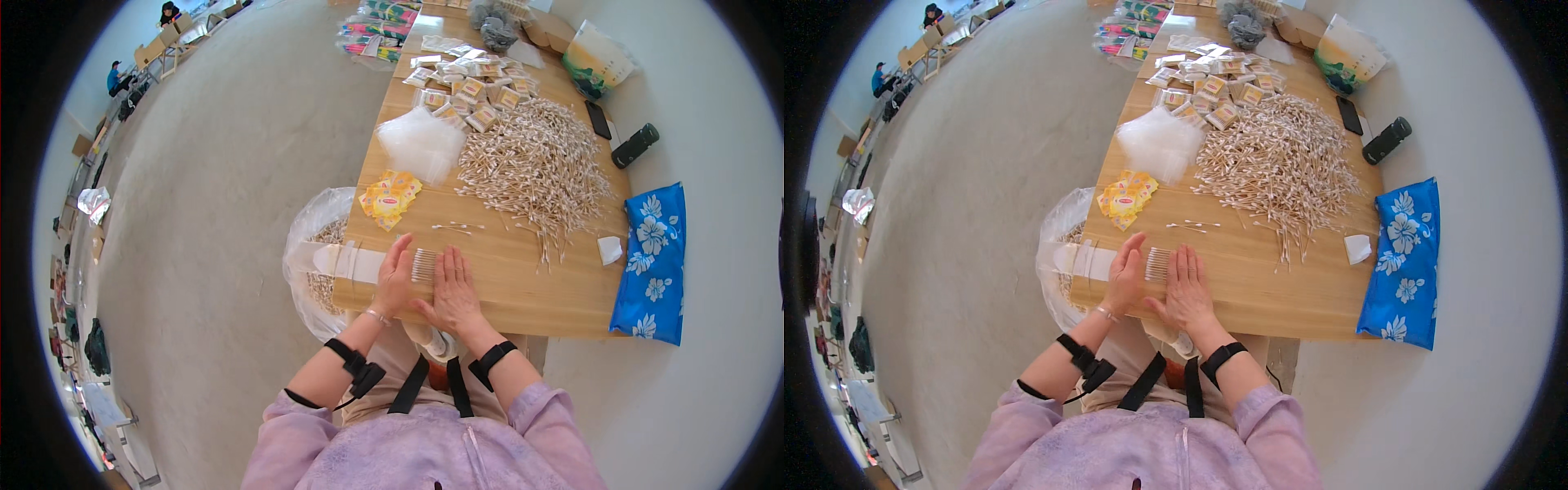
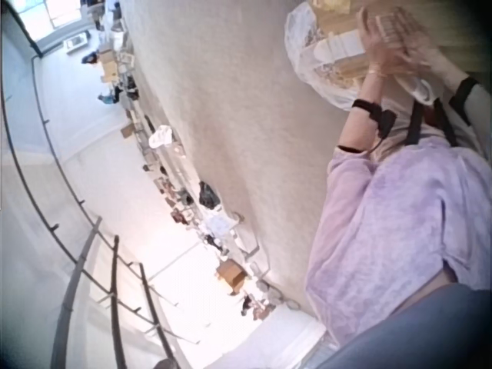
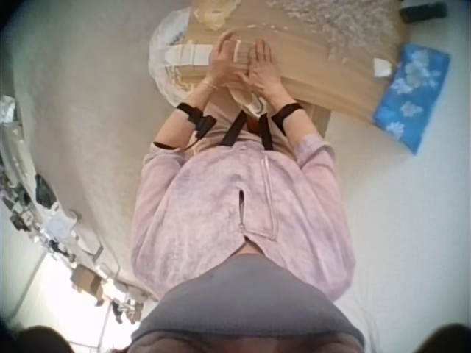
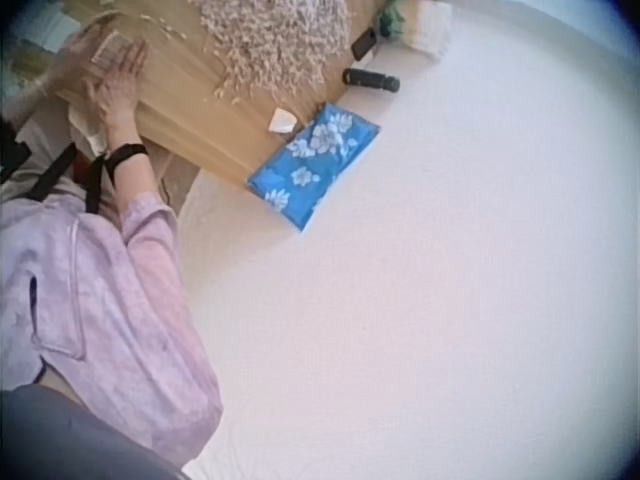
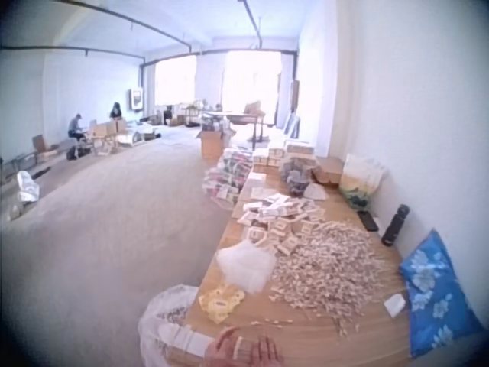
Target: The recorder is placing small bundles of cotton swabs into small clear plastic bags.
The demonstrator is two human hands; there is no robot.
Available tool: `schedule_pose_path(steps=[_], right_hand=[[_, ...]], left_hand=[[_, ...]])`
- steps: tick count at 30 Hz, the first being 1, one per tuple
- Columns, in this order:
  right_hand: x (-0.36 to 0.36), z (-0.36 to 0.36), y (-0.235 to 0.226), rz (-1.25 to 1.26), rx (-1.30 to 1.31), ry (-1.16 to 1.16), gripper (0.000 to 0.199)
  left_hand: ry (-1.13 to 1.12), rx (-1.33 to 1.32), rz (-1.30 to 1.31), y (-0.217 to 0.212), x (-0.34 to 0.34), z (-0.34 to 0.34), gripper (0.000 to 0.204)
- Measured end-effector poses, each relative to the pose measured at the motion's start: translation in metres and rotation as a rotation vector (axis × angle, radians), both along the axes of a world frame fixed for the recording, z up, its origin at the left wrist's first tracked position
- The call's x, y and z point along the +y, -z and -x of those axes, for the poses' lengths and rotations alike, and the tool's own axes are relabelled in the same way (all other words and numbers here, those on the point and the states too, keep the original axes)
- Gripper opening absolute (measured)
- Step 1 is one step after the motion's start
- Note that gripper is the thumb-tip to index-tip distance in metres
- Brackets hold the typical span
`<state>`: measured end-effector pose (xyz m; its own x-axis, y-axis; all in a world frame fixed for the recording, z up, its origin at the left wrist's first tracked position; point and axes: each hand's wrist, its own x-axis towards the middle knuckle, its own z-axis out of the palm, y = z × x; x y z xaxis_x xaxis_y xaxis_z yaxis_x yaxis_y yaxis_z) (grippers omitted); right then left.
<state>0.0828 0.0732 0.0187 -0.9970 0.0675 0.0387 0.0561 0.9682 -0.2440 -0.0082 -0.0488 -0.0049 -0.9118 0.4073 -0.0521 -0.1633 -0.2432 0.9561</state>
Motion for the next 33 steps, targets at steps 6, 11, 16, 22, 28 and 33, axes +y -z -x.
schedule_pose_path(steps=[6, 11, 16, 22, 28, 33], right_hand=[[0.009, 0.003, 0.000, 0.021, -0.006, 0.036, 0.111], [0.005, 0.004, 0.002, -0.004, 0.024, 0.022, 0.113], [0.005, 0.001, 0.013, -0.040, 0.016, 0.026, 0.109], [0.004, 0.001, 0.012, -0.038, 0.043, 0.027, 0.109], [0.006, 0.001, 0.010, -0.009, 0.007, 0.029, 0.109], [0.008, 0.001, 0.009, 0.028, 0.027, 0.018, 0.110]], left_hand=[[0.236, 0.309, 0.542, -0.038, -0.066, -0.022, 0.027], [0.324, 0.696, 0.783, -0.044, -0.078, -0.032, 0.011], [0.328, 0.707, 0.743, -0.039, -0.049, -0.034, 0.017], [0.325, 0.728, 0.701, -0.032, -0.044, -0.027, 0.027], [0.408, 0.885, 0.706, -0.037, -0.051, -0.035, 0.038], [0.424, 0.662, 0.704, -0.040, -0.045, -0.031, 0.047]])
